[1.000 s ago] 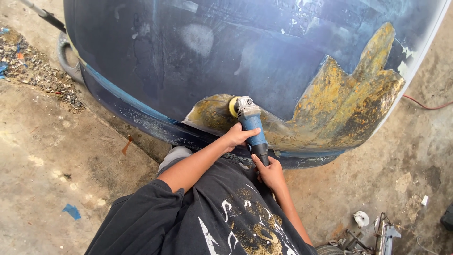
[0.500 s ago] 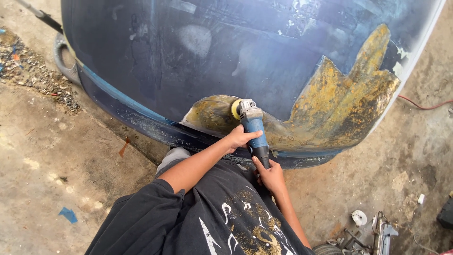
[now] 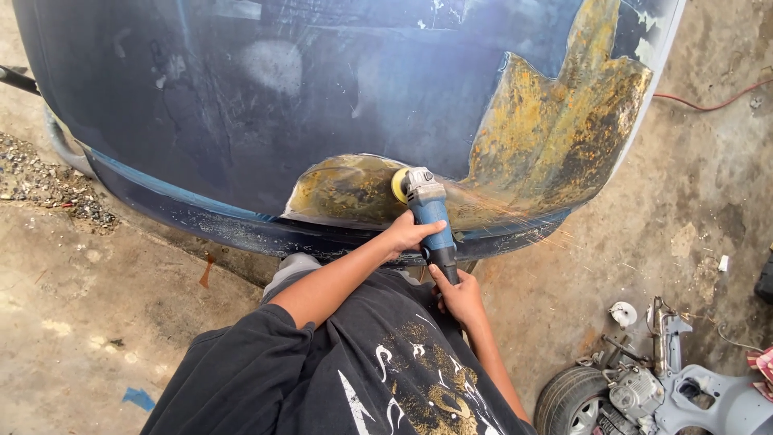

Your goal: The person uses an angle grinder to remove rust and old paint from the front bumper of a blue car. They systematically move the tool across the surface, generating sparks as they strip the material down to the bare metal.

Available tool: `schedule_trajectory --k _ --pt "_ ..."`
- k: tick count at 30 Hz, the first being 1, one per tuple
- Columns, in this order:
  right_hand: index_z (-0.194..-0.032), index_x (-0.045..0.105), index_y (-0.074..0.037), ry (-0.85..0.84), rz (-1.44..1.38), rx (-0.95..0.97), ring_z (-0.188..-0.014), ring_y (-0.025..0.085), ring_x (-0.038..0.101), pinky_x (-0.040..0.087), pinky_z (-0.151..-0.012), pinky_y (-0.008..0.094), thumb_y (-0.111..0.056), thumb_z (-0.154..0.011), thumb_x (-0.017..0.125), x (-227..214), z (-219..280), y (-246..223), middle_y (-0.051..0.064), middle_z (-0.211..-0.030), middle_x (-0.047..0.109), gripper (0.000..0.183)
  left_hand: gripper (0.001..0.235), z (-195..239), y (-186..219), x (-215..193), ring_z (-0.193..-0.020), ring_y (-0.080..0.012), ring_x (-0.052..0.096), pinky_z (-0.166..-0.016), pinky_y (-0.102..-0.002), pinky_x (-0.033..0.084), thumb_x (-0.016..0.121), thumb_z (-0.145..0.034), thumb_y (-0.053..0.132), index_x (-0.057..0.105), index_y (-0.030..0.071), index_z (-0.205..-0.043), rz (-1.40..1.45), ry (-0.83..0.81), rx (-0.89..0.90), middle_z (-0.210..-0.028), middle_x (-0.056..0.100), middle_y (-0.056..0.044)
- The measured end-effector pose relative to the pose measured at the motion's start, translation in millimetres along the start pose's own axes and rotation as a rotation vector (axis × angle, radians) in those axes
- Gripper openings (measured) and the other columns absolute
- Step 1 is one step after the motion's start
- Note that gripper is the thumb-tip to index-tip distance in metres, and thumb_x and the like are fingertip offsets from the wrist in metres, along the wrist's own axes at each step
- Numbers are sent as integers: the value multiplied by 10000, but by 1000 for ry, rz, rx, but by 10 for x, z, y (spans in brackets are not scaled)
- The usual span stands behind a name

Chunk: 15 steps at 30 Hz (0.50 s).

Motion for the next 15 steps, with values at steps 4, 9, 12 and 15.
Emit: schedule_trajectory --k 4,9,12,15 --pt "-749 694 18 -38 46 -44 -385 208 623 526 -371 316 -351 -882 803 136 -127 -58 169 -557 667 407 866 1 47 -214 -1273 -498 542 -859 -583 574 902 -779 326 459 -112 -1380 25 29 40 -1383 490 -346" --pt "-723 699 -34 -89 187 -61 -383 195 632 507 -392 299 -450 -862 803 310 -202 -197 120 -471 623 451 856 137 167 -466 -1290 -498 526 -858 -596 572 887 -809 305 424 -112 -1396 126 81 82 -1376 488 -347" --pt "-744 705 -25 -116 204 -55 -411 209 650 504 -425 281 -433 -864 797 371 -158 -313 133 -471 617 436 849 175 222 -515 -1327 -488 499 -913 -621 546 856 -854 322 392 -87 -1435 129 46 97 -1409 477 -327" --pt "-757 698 -27 -126 208 -48 -423 212 647 501 -444 284 -432 -859 799 392 -73 -375 132 -466 603 430 825 219 221 -533 -1317 -484 512 -916 -623 545 851 -855 304 399 -84 -1425 130 49 95 -1400 490 -322"
Point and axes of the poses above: each hand's wrist, its own z-axis away from the middle knuckle, its own x-axis out of the palm, y = z × x, the point moved 7 cm from there along -z, towards the middle knuckle
